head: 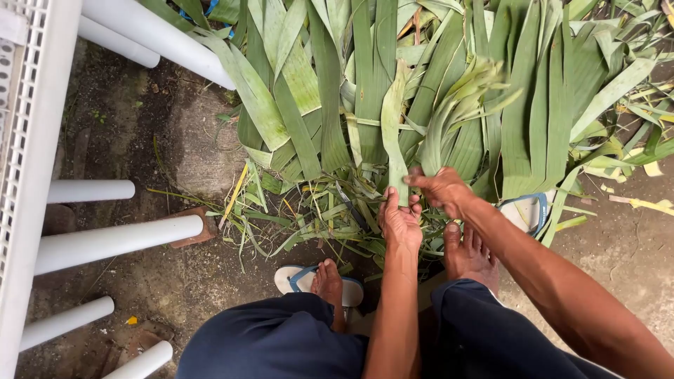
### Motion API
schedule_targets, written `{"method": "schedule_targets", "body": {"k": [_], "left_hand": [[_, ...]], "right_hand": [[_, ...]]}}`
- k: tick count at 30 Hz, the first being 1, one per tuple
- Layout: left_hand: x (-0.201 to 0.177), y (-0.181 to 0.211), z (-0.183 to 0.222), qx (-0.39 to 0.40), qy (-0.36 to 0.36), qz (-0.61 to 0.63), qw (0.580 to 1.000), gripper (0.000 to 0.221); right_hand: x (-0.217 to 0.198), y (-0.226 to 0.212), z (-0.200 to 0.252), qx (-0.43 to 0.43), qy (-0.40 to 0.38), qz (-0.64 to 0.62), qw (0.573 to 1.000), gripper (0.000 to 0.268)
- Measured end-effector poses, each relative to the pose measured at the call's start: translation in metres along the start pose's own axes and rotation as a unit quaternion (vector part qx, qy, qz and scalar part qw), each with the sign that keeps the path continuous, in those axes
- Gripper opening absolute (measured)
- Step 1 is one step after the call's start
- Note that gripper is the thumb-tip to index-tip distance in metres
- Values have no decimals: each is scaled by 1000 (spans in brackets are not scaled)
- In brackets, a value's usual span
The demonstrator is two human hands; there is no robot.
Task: Trimming the edges and midribs of banana leaves with a knife and folding them for storage.
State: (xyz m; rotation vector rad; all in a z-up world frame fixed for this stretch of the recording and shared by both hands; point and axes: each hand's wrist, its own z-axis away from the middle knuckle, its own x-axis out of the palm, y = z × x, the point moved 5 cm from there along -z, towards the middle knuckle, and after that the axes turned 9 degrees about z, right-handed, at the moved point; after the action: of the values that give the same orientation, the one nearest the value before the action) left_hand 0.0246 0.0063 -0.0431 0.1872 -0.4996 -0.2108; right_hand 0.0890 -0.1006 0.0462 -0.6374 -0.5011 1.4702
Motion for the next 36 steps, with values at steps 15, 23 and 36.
{"method": "schedule_targets", "body": {"k": [15, 23, 36], "left_hand": [[17, 6, 20, 30, -35, -31, 998, 32], [9, 2, 12, 34, -34, -34, 998, 30], [-33, -8, -32, 56, -14, -27, 998, 28]], "right_hand": [[23, -24, 12, -90, 22, -11, 996, 25], [19, -1, -8, -121, 27, 15, 992, 36], [21, 2, -2, -138, 30, 69, 988, 45]]}}
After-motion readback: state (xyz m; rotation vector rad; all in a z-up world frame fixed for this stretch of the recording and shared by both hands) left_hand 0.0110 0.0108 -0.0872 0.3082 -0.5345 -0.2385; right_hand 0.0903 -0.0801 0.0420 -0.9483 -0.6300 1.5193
